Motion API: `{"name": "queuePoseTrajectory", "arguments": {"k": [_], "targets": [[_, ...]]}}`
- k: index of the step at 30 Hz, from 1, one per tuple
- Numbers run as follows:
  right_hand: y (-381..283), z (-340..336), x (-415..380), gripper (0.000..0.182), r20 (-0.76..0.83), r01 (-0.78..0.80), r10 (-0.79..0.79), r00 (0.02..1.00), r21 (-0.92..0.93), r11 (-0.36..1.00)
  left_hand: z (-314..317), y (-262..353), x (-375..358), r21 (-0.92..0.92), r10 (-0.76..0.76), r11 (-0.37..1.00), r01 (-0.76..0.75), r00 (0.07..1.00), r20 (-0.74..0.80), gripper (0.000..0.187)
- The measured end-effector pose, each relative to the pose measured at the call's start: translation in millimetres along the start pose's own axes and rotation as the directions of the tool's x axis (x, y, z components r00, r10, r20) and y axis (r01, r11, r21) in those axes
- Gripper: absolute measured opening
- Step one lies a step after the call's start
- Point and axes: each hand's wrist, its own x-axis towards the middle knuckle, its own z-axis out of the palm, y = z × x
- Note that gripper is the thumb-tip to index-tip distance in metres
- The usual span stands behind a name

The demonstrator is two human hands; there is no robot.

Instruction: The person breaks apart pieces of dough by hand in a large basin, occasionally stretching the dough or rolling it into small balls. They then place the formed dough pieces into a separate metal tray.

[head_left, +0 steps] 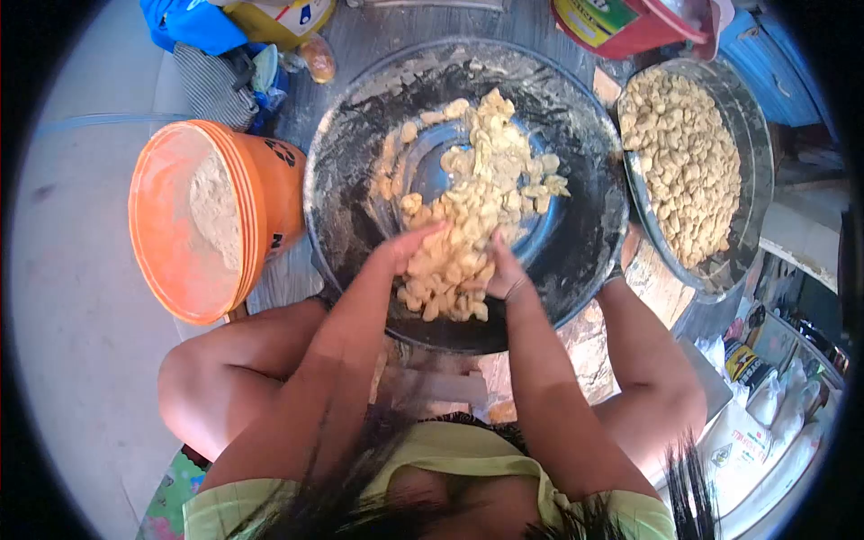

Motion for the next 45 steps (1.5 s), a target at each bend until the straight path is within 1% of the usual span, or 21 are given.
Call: {"name": "queuePoseTrajectory", "arguments": {"k": [3, 5, 7, 9, 11, 13, 15, 17, 19, 21, 23, 25, 28, 31, 32, 33, 34, 36, 40, 43, 45], "targets": [[-41.0, -33.0, 19.9, 0.077, 0.139, 0.057, -0.021, 0.990, -0.257, 0.965, 23.0, 30.5, -8.4, 0.102, 0.328, 0.931, -0.350, 0.927, 0.181, 0.054], [-91.3, -27.4, 6.7, 0.068, 0.059, 0.143, -0.178, 0.982, -0.853, 0.503, 13.8, 54.3, 20.5, 0.314, 0.422, 0.838, -0.447, 0.895, 0.146, 0.046], [-113.0, -32.3, 17.4, 0.063, 0.025, 0.373, -0.493, 0.870, -0.686, 0.624, 9.5, 68.9, 33.6, 0.512, 0.518, 0.699, -0.499, 0.847, 0.118, 0.039], [-118.0, -26.6, 33.0, 0.073, -0.112, 0.400, -0.682, 0.723, -0.737, 0.545, 13.8, 73.4, 39.6, 0.869, 0.909, 0.309, -0.386, 0.388, -0.151, 0.028], [-82.2, 10.8, 49.6, 0.068, -0.200, -0.014, -0.867, 0.456, -0.976, 0.217, 10.5, 72.3, 41.0, 0.727, 0.844, 0.491, -0.479, 0.468, -0.262, 0.028], [-20.8, 52.9, 54.1, 0.064, -0.002, -0.190, -0.819, 0.574, -0.973, -0.131, 2.3, 68.3, 44.9, 0.539, 0.754, 0.647, -0.539, 0.560, -0.344, 0.028], [28.5, 73.8, 34.8, 0.064, 0.353, -0.021, -0.511, 0.784, -0.808, -0.589, -18.5, 59.6, 58.1, 0.344, 0.659, 0.752, -0.562, 0.639, -0.397, 0.030], [70.0, 38.1, 40.5, 0.052, 0.654, 0.345, -0.113, 0.748, -0.529, -0.775, -25.7, 56.0, 56.5, 0.455, 0.703, 0.706, -0.543, 0.613, -0.359, 0.034], [48.8, 1.1, 40.2, 0.045, 0.524, 0.310, -0.059, 0.849, -0.586, -0.749, -1.9, 44.7, 29.8, 0.785, 0.753, 0.506, -0.357, 0.627, -0.200, 0.040], [-6.5, -40.5, 18.0, 0.052, 0.474, 0.134, -0.378, 0.795, -0.746, -0.652, 20.2, -7.3, 46.1, 0.979, 0.852, -0.111, 0.169, 0.523, 0.006, 0.047], [-73.6, -17.6, -35.2, 0.067, 0.237, -0.220, -0.572, 0.785, -0.757, -0.615, 49.0, -36.3, 19.2, 0.978, 0.710, -0.207, 0.001, 0.688, 0.149, 0.048], [-109.5, -84.1, 1.4, 0.074, 0.273, -0.096, -0.750, 0.602, -0.908, -0.408, 46.8, -63.7, 10.4, 0.821, 0.503, -0.550, -0.151, 0.725, 0.470, 0.050], [-124.8, -53.3, 25.5, 0.074, 0.159, 0.132, -0.914, 0.372, -0.984, -0.117, 29.3, -81.2, 26.8, 0.779, 0.269, -0.505, -0.372, 0.789, 0.552, 0.050], [-48.4, -11.8, 81.8, 0.099, -0.082, -0.245, -0.900, 0.428, -0.969, -0.029, -0.5, -47.7, 7.0, 0.918, 0.755, -0.363, 0.162, 0.628, 0.188, 0.032], [-23.8, 35.0, 49.6, 0.093, -0.063, -0.353, -0.752, 0.656, -0.906, -0.232, -12.7, -25.3, -3.8, 0.967, 0.857, -0.104, 0.232, 0.514, -0.030, 0.039], [23.8, 42.7, 58.6, 0.084, 0.154, -0.276, -0.767, 0.622, -0.874, -0.400, -37.8, -16.9, 5.1, 0.899, 0.946, -0.033, 0.437, 0.304, -0.113, 0.046], [36.2, 73.8, 31.5, 0.077, 0.156, -0.117, -0.422, 0.893, -0.825, -0.552, -63.5, -1.3, 9.6, 0.957, 0.968, 0.038, 0.287, 0.227, -0.107, 0.050], [119.4, 27.6, 62.6, 0.070, 0.744, 0.298, -0.331, 0.580, -0.572, -0.764, -61.5, 27.4, 12.2, 0.969, 0.954, 0.021, 0.245, 0.285, -0.093, 0.052], [6.7, 2.1, 33.8, 0.058, 0.355, 0.235, -0.088, 0.931, -0.764, -0.601, -26.0, 49.1, 33.8, 0.970, 0.906, 0.224, 0.097, 0.346, -0.244, 0.060], [-81.2, -28.6, 1.0, 0.070, 0.345, -0.140, -0.432, 0.833, -0.624, -0.769, 34.7, 4.7, 34.2, 0.976, 0.703, -0.195, 0.094, 0.707, 0.072, 0.068], [-132.5, -58.1, 0.5, 0.066, 0.306, -0.131, -0.673, 0.674, -0.847, -0.516, 68.1, -41.2, 18.6, 0.914, 0.555, -0.391, -0.110, 0.764, 0.330, 0.067]]}}
